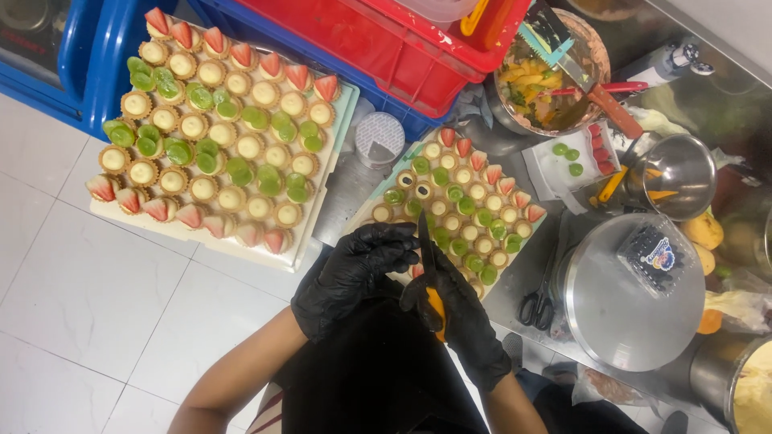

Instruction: Decorate fruit tarts by placing blueberries in the center of arranged fruit slices.

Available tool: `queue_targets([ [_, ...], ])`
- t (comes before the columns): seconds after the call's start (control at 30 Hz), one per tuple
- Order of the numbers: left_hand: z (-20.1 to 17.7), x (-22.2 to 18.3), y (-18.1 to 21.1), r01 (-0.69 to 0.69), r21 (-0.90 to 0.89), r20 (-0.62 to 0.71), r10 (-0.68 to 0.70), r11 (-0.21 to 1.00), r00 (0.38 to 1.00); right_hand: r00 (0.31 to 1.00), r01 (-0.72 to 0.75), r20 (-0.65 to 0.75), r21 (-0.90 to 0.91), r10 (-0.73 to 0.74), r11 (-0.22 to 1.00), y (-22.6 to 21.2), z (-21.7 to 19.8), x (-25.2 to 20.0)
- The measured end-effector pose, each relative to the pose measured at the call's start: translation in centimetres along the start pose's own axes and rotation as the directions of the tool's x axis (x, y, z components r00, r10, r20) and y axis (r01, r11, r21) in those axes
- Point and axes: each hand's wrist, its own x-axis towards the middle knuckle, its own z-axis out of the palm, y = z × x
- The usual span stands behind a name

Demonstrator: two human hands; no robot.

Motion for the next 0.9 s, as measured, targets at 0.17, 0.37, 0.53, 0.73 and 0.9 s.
queue_targets([
  [0.17,1.1,-0.9,-0.3,-0.035,0.059,0.103,0.029,0.998,0.994,0.998,-0.031,0.054,0.146,0.023,0.989,1.9,-2.0,-0.1],
  [0.37,2.3,-1.4,0.0,-0.028,0.153,0.044,0.022,0.988,0.999,0.999,0.018,0.038,0.096,-0.021,0.995,3.1,-3.0,-0.5],
  [0.53,0.1,0.5,-2.0,-0.101,0.053,0.035,0.100,0.993,0.994,0.997,0.050,0.049,0.055,-0.053,0.997,2.0,-2.2,-0.9],
  [0.73,-0.6,0.7,-2.0,-0.223,0.174,0.092,0.209,0.959,0.974,0.991,0.085,0.104,-0.002,-0.085,0.996,2.3,-2.2,-0.7],
  [0.9,-0.7,0.6,-1.9,-0.175,0.158,0.076,0.164,0.972,0.983,0.992,0.048,0.118,-0.050,-0.041,0.998,0.7,-1.4,-1.0],
])
